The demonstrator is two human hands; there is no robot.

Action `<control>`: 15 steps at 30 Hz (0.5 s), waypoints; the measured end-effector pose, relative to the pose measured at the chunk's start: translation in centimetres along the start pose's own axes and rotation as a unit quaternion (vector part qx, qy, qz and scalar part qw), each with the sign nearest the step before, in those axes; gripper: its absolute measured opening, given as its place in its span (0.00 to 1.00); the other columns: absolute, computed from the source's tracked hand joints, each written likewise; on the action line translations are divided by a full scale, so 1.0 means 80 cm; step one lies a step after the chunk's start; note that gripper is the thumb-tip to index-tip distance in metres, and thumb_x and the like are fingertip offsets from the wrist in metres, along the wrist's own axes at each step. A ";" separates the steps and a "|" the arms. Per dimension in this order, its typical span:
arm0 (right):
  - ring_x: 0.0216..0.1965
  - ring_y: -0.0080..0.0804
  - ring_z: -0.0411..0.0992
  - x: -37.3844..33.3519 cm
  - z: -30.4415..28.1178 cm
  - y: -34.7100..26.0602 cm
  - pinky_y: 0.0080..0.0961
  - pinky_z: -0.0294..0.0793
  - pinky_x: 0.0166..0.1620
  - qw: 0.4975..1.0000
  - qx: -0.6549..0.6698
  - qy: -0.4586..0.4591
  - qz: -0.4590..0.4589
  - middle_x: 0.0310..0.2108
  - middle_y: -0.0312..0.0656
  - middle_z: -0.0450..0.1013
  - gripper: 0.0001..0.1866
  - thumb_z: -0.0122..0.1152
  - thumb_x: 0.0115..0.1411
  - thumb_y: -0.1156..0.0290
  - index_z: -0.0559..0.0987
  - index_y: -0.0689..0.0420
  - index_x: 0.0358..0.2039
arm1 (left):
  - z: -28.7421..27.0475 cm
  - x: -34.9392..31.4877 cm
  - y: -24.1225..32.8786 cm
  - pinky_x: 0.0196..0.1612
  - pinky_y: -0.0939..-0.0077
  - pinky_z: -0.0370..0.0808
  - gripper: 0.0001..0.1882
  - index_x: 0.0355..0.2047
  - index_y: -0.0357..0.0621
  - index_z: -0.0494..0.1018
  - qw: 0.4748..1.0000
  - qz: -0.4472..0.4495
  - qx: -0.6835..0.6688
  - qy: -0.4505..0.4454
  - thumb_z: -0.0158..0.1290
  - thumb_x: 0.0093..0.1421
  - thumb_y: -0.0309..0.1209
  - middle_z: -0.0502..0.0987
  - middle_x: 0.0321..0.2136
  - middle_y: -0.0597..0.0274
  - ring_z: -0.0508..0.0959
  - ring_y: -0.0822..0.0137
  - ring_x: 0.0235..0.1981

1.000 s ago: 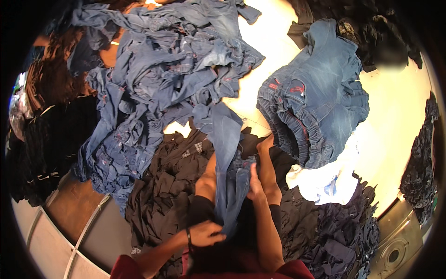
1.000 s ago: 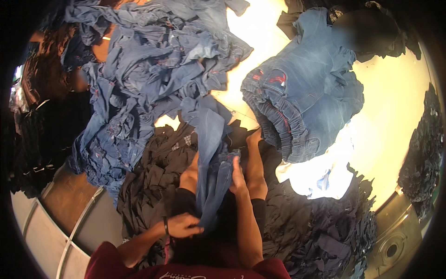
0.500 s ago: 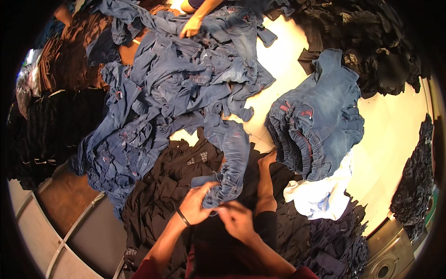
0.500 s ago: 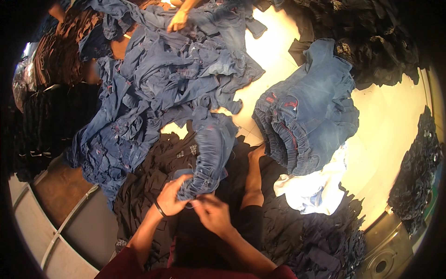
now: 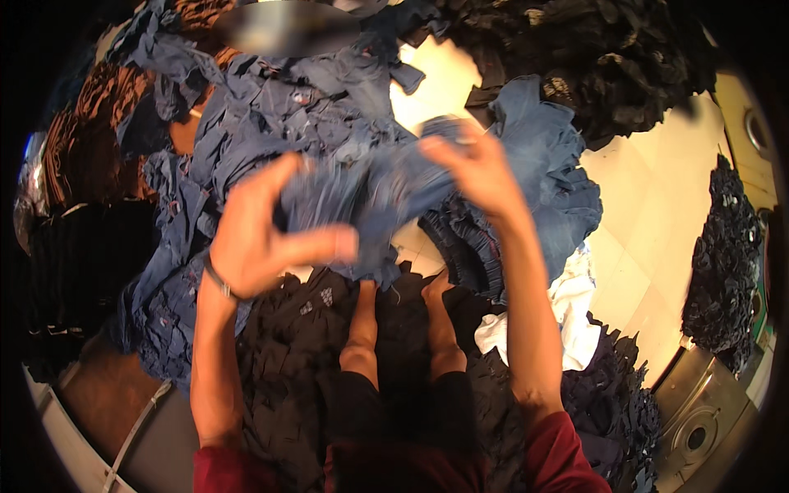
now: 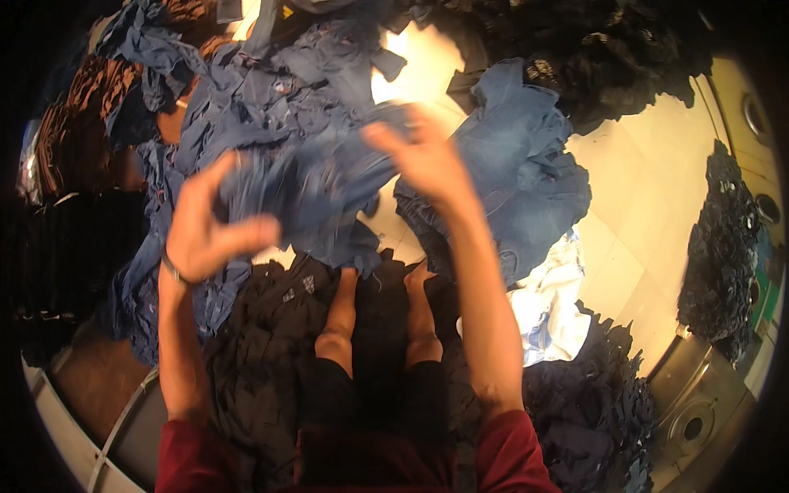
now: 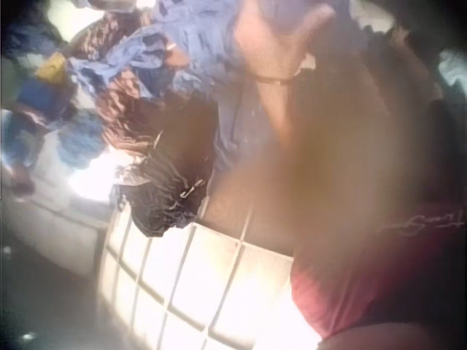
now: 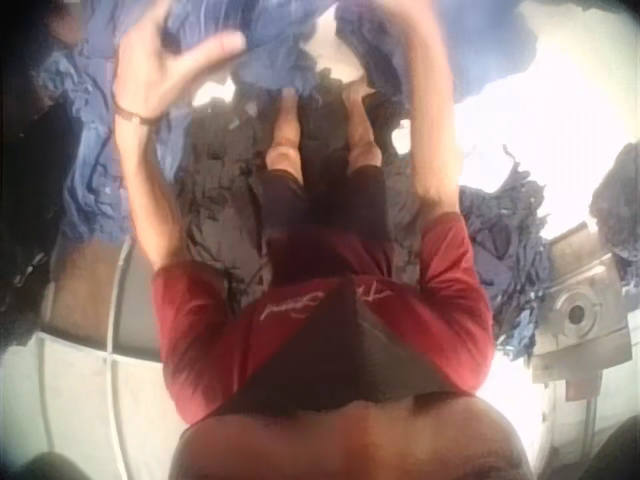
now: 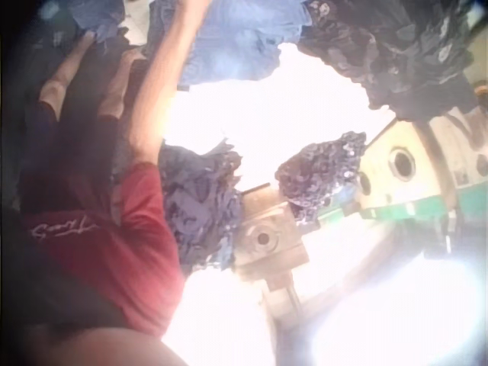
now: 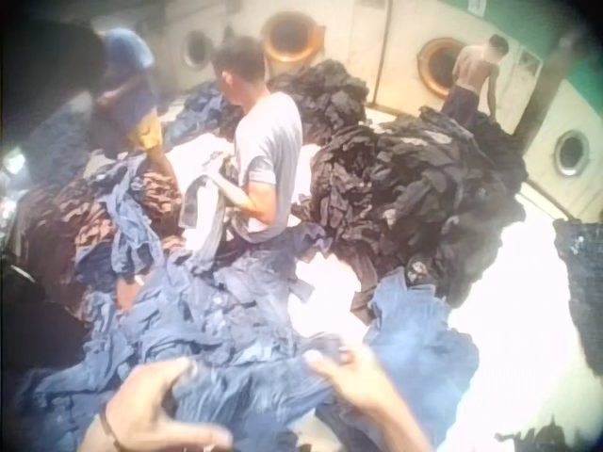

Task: The person repeatedly picks up denim jeans from a large pile on the floor, folds them by hand, and places them into a growing stack. The task continues throughout the clip with no tools used.

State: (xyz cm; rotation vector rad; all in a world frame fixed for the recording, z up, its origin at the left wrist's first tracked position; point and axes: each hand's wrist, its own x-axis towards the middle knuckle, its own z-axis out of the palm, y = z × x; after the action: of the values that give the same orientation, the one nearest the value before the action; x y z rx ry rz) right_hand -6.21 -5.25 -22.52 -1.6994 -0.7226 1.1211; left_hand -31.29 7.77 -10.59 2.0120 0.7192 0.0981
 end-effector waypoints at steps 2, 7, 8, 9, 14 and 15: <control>0.49 0.29 0.74 -0.033 -0.080 -0.023 0.28 0.74 0.50 0.969 0.001 0.248 0.020 0.53 0.48 0.75 0.50 0.75 0.57 0.50 0.63 0.71 0.68 | 0.001 0.062 0.019 0.47 0.64 0.75 0.20 0.43 0.34 0.77 0.966 0.162 0.152 0.130 0.65 0.53 0.32 0.77 0.38 0.52 0.80 0.49 0.42; 0.46 0.25 0.77 -0.169 -0.213 -0.086 0.24 0.74 0.55 0.894 0.069 0.396 -0.196 0.45 0.40 0.79 0.18 0.66 0.67 0.72 0.77 0.63 0.55 | 0.051 0.163 0.094 0.54 0.64 0.73 0.16 0.44 0.41 0.77 0.933 0.320 -0.059 0.154 0.56 0.53 0.22 0.77 0.43 0.51 0.77 0.53 0.48; 0.50 0.29 0.76 -0.195 -0.226 -0.094 0.27 0.73 0.59 0.884 -0.003 0.431 -0.180 0.49 0.43 0.78 0.18 0.64 0.68 0.75 0.75 0.64 0.57 | 0.062 0.174 0.110 0.52 0.67 0.74 0.16 0.44 0.39 0.75 0.925 0.333 -0.116 0.142 0.53 0.54 0.19 0.78 0.41 0.52 0.78 0.57 0.46; 0.55 0.32 0.75 -0.221 -0.239 -0.102 0.30 0.71 0.63 0.878 -0.013 0.450 -0.161 0.53 0.45 0.77 0.19 0.62 0.68 0.78 0.73 0.66 0.58 | 0.075 0.185 0.125 0.51 0.70 0.74 0.16 0.44 0.37 0.74 0.914 0.345 -0.171 0.129 0.51 0.55 0.15 0.78 0.38 0.54 0.79 0.62 0.44; 0.51 0.34 0.74 -0.289 -0.266 -0.036 0.33 0.72 0.58 0.850 -0.302 0.415 -0.118 0.55 0.47 0.74 0.16 0.71 0.61 0.74 0.76 0.64 0.46 | 0.158 0.229 0.108 0.63 0.58 0.69 0.14 0.42 0.45 0.78 0.898 0.382 0.063 0.209 0.58 0.53 0.22 0.72 0.57 0.51 0.73 0.49 0.58; 0.53 0.39 0.74 -0.296 -0.262 -0.009 0.36 0.73 0.56 0.813 -0.411 0.400 -0.101 0.56 0.47 0.74 0.18 0.74 0.59 0.73 0.75 0.63 0.45 | 0.187 0.239 0.089 0.64 0.55 0.67 0.14 0.40 0.50 0.77 0.896 0.382 0.074 0.214 0.59 0.52 0.21 0.69 0.60 0.52 0.69 0.45 0.61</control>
State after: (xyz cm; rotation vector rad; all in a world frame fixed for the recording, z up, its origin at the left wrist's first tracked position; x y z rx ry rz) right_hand 3.31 -32.92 -10.55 -2.4652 -0.8382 -0.2027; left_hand -7.13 3.76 -16.95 2.3423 0.1469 0.9992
